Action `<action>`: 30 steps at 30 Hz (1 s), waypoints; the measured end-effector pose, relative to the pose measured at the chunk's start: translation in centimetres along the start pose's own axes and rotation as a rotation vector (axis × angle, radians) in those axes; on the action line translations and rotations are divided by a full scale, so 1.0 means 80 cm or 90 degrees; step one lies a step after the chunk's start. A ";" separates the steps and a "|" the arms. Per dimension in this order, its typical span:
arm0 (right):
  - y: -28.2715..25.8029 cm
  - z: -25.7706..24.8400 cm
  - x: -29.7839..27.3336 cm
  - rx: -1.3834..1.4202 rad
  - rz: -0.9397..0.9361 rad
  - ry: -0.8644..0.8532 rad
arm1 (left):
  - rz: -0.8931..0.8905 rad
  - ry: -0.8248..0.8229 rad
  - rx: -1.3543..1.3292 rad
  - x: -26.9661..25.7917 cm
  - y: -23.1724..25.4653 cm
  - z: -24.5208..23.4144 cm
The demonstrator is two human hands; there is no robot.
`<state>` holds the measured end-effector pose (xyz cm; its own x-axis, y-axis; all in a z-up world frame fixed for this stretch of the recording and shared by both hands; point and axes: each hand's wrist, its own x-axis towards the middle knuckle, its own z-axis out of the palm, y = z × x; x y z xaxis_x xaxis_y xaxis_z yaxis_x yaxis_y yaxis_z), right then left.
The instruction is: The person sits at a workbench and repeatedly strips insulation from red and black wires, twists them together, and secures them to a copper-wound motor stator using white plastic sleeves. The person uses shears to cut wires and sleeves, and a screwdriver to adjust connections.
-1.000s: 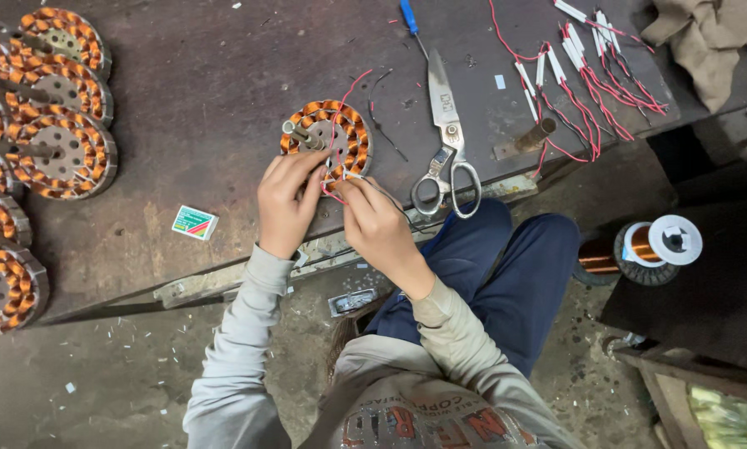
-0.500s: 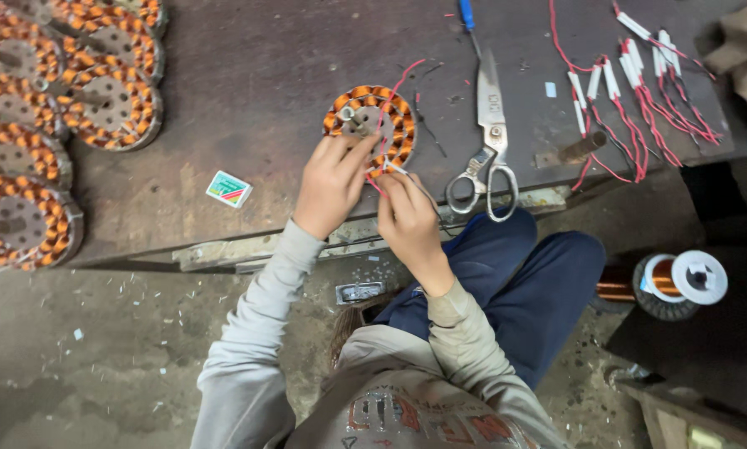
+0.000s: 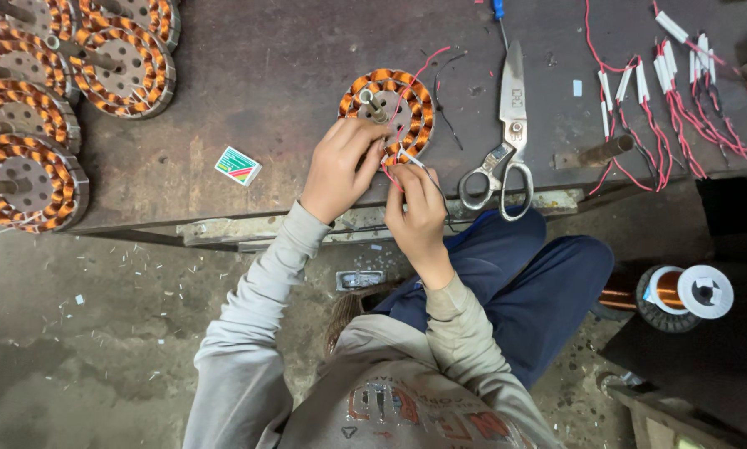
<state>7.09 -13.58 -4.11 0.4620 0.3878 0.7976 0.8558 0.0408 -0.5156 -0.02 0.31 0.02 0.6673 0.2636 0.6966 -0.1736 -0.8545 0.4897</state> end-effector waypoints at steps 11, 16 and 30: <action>0.010 0.000 -0.009 -0.026 -0.009 0.052 | 0.004 -0.018 0.029 0.003 0.002 0.000; 0.012 -0.001 -0.011 -0.020 -0.007 0.046 | -0.003 -0.022 0.025 0.004 0.000 0.000; -0.102 -0.153 0.056 -0.085 -0.001 -0.212 | -0.022 0.052 -0.011 -0.010 -0.012 0.007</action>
<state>5.03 -23.42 7.48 0.3787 0.6670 0.6416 0.8893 -0.0701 -0.4519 0.00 0.68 -1.32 0.6120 0.3287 0.7193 -0.1642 -0.8369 0.5221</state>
